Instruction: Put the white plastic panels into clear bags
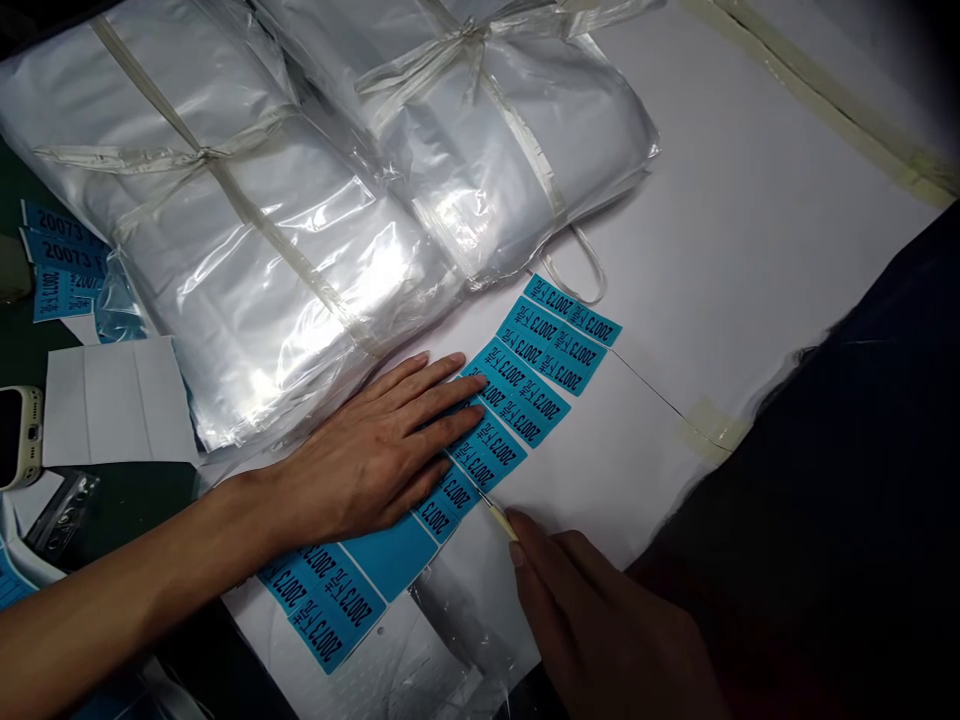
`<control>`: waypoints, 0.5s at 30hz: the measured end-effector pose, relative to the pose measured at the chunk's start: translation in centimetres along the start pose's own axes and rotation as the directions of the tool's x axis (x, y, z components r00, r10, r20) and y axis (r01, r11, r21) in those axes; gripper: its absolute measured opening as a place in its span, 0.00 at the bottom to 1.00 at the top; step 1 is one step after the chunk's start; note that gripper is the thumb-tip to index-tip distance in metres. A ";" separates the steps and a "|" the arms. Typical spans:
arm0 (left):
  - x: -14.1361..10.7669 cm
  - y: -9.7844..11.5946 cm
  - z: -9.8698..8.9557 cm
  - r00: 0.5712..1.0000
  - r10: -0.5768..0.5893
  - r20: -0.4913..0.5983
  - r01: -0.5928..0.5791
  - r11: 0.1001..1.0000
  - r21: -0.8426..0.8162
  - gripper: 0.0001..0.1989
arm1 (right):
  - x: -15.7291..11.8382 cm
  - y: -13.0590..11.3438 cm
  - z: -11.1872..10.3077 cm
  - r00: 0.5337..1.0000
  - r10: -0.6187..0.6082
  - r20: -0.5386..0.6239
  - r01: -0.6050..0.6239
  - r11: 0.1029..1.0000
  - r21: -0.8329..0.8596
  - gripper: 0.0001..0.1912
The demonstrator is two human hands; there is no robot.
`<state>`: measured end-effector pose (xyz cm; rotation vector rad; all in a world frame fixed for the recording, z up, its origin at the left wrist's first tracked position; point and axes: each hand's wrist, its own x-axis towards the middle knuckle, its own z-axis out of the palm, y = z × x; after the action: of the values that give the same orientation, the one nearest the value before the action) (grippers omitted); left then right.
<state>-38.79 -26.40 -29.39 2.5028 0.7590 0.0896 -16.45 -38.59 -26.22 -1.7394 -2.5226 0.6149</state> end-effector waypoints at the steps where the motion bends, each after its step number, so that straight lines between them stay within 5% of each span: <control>1: 0.0 0.0 0.0 1.000 0.000 0.002 0.000 1.000 0.005 0.24 | -0.3 0.1 0.0 1.000 -0.003 0.012 0.003 1.000 -0.014 0.20; 15: 0.0 -0.1 0.0 1.000 -0.007 0.009 0.007 1.000 -0.017 0.25 | -2.4 1.4 0.7 0.998 0.005 0.062 -0.003 0.999 -0.034 0.21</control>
<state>-38.83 -26.33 -29.42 2.4824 0.7603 0.0817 -14.45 -40.57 -26.87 -1.7638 -2.5863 0.6402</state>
